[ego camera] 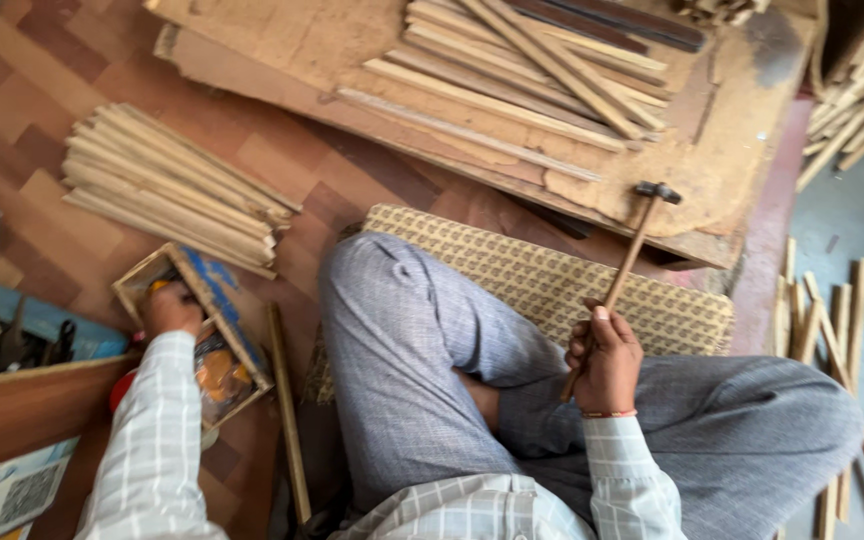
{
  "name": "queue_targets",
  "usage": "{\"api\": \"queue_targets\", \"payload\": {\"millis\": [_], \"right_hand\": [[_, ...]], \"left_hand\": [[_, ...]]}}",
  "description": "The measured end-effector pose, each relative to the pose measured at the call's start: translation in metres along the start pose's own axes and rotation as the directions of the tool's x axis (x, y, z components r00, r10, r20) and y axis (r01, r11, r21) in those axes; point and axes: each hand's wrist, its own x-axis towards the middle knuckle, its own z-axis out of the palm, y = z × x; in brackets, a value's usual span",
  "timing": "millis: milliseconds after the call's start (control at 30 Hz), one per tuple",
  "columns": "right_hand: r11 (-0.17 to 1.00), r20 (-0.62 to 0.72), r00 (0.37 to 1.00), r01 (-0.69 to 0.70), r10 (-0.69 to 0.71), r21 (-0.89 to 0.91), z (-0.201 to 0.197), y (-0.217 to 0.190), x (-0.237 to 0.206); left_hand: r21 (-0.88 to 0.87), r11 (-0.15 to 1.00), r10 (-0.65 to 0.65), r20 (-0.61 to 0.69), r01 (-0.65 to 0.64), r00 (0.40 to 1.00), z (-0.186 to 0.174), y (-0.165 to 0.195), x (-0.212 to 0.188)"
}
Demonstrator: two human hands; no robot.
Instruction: The person sits on a floor mat and repeatedly picks up thin wooden sticks, places them on a workbench, and hammers nails into them. The person handles the sticks one at a time, using a hammer to drive nails into each stick before moving to the next.
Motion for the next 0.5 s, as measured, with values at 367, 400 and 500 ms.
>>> {"api": "queue_targets", "payload": {"millis": [367, 400, 500], "right_hand": [[1.0, 0.0, 1.0, -0.003, 0.003, -0.004, 0.009, -0.008, -0.009], [1.0, -0.001, 1.0, -0.004, 0.004, -0.007, 0.011, -0.009, -0.009], [1.0, -0.008, 1.0, -0.013, 0.013, 0.001, 0.014, -0.01, -0.01]], "left_hand": [[-0.759, 0.651, -0.318, -0.229, 0.036, 0.92, -0.008, 0.027, -0.007], [-0.779, 0.626, -0.299, -0.208, 0.027, 0.931, -0.013, 0.044, -0.005], [-0.825, 0.565, -0.168, -0.122, -0.006, 0.978, -0.033, 0.118, 0.006]]}}
